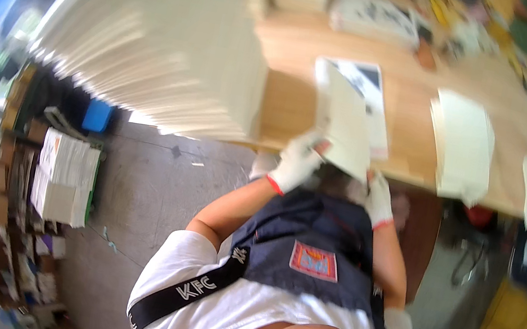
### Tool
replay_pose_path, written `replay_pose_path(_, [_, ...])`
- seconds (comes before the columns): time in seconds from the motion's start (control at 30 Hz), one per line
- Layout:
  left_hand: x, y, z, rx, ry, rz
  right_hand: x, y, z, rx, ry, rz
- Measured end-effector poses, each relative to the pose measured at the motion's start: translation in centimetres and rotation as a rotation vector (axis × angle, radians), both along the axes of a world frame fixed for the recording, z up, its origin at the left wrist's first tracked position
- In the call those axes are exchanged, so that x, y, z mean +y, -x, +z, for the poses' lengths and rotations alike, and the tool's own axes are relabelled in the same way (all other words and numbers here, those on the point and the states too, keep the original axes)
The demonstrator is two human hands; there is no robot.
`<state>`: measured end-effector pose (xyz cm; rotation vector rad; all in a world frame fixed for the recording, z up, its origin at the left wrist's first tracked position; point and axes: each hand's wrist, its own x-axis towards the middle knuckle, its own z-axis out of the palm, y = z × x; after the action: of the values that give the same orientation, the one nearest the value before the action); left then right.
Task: The person repeatedly picks up a single sheet of paper from a stack on the right, inserts it into a plastic sleeve on the table, and places the completed unit onto a growing stack on the left. The person wears white gloves and a KFC apron while performing this repetitive manual assembly task.
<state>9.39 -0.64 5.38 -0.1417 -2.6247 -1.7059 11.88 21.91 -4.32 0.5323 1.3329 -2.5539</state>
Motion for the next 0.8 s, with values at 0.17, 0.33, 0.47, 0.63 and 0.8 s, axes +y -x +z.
replay_pose_path(0.17, [-4.3, -4.5, 19.6, 0.507, 0.297, -0.235, -2.3, 2.9, 10.6, 0.435, 0.168, 0.286])
replay_pose_path(0.33, [-12.8, -6.5, 30.3, 1.038, 0.325, 0.192, -9.9, 6.5, 31.9, 0.815, -0.22, 0.338])
replay_pose_path(0.47, [-20.9, -2.6, 37.8, 1.076, -0.114, 0.394, -15.4, 10.7, 43.6, 1.31, -0.857, 0.213])
replay_pose_path(0.63, [-28.3, -0.5, 38.7, 0.622, 0.86, 0.586, -22.6, 12.8, 43.5, 0.857, -0.313, 0.608])
replay_pose_path(0.8, [-27.0, 0.0, 26.8, 0.664, -0.126, 0.711, -16.2, 10.9, 39.2, 0.924, -0.326, 0.584])
